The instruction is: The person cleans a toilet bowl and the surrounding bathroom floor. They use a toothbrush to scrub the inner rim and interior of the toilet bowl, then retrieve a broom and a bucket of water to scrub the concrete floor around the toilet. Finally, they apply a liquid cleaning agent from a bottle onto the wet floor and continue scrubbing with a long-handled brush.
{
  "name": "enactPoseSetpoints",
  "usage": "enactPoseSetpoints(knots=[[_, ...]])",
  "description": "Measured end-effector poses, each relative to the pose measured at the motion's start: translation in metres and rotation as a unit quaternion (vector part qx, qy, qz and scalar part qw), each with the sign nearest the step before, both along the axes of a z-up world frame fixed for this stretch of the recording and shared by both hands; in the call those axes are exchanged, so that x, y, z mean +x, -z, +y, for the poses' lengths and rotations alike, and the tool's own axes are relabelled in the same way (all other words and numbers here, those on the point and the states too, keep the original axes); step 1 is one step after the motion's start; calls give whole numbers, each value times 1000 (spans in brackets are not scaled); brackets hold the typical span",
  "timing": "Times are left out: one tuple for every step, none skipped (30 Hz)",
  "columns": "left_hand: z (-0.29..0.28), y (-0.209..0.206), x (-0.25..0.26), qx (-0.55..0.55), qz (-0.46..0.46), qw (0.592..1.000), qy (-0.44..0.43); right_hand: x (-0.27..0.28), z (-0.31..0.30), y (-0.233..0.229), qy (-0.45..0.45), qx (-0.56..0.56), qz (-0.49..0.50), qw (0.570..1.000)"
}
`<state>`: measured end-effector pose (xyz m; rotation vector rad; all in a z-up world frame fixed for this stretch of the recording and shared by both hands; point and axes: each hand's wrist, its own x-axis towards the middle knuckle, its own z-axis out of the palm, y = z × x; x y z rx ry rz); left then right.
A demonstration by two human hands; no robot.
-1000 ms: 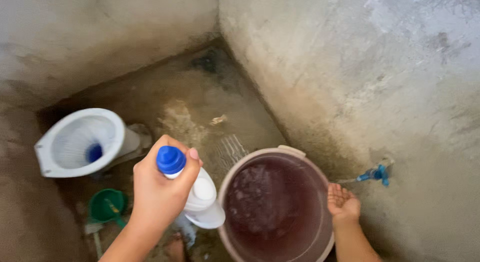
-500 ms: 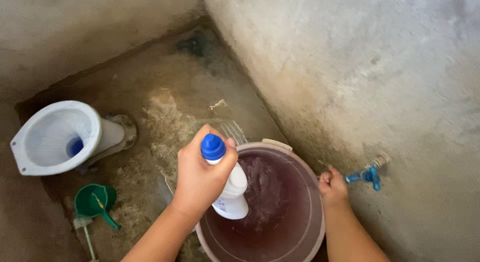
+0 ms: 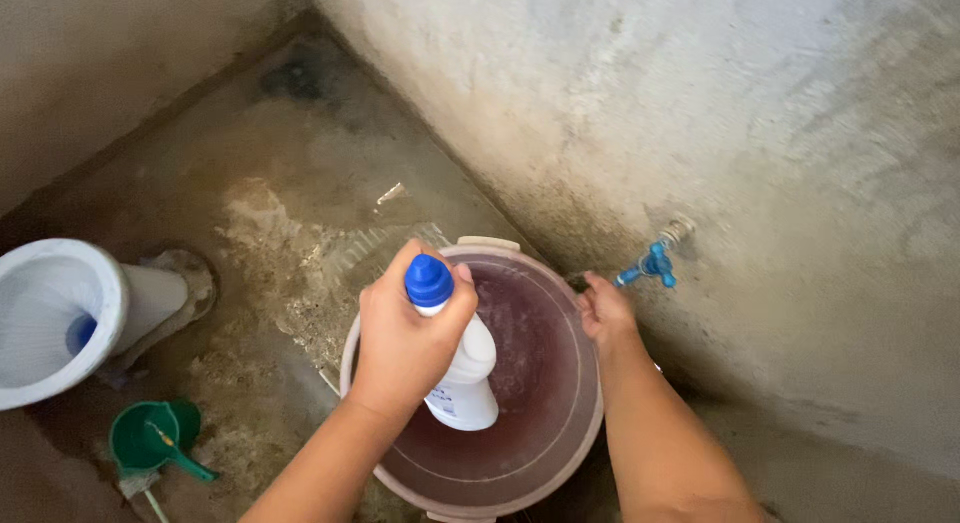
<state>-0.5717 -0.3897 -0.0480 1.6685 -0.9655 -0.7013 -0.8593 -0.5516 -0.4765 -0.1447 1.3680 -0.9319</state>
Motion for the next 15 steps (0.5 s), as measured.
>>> enactPoseSetpoints(knots=[[1, 0, -4, 1, -6, 1000, 7, 5, 2, -2, -19, -5, -8, 1000], [3, 0, -8, 1, -12, 1000, 14, 7, 4, -5, -38, -10, -17, 999], [3, 0, -12, 12, -8, 1000, 17, 8, 7, -10, -34, -26, -25, 999], [4, 0, -16, 22, -4, 1000, 19, 10, 9, -14, -30, -41, -34, 998], [3, 0, -19, 30, 0, 999, 21, 12, 8, -20, -26, -58, -43, 997], [3, 0, -22, 36, 1, 999, 23, 14, 6, -26, -39, -56, -25, 997], [4, -1, -25, 43, 2, 999, 25, 18, 5, -31, -53, -53, -8, 997], [4, -1, -28, 50, 4, 998, 28, 20, 5, -38, -66, -50, 9, 997], [5, -1, -31, 44, -2, 999, 30, 22, 6, -47, -83, -19, 18, 996], [5, -1, -33, 38, -7, 999, 33, 26, 8, -56, -100, 12, 27, 995], [5, 0, -35, 31, -12, 999, 35, 30, 9, -66, -118, 41, 36, 991], [6, 0, -37, 36, -13, 999, 36, 33, 11, -76, -118, 42, 37, 992], [6, 0, -38, 41, -13, 998, 36, 36, 13, -83, -118, 42, 36, 991], [6, 0, -39, 46, -14, 998, 36, 38, 14, -88, -119, 43, 36, 991], [7, 0, -40, 44, -12, 998, 36, 40, 15, -88, -95, 27, 51, 994]])
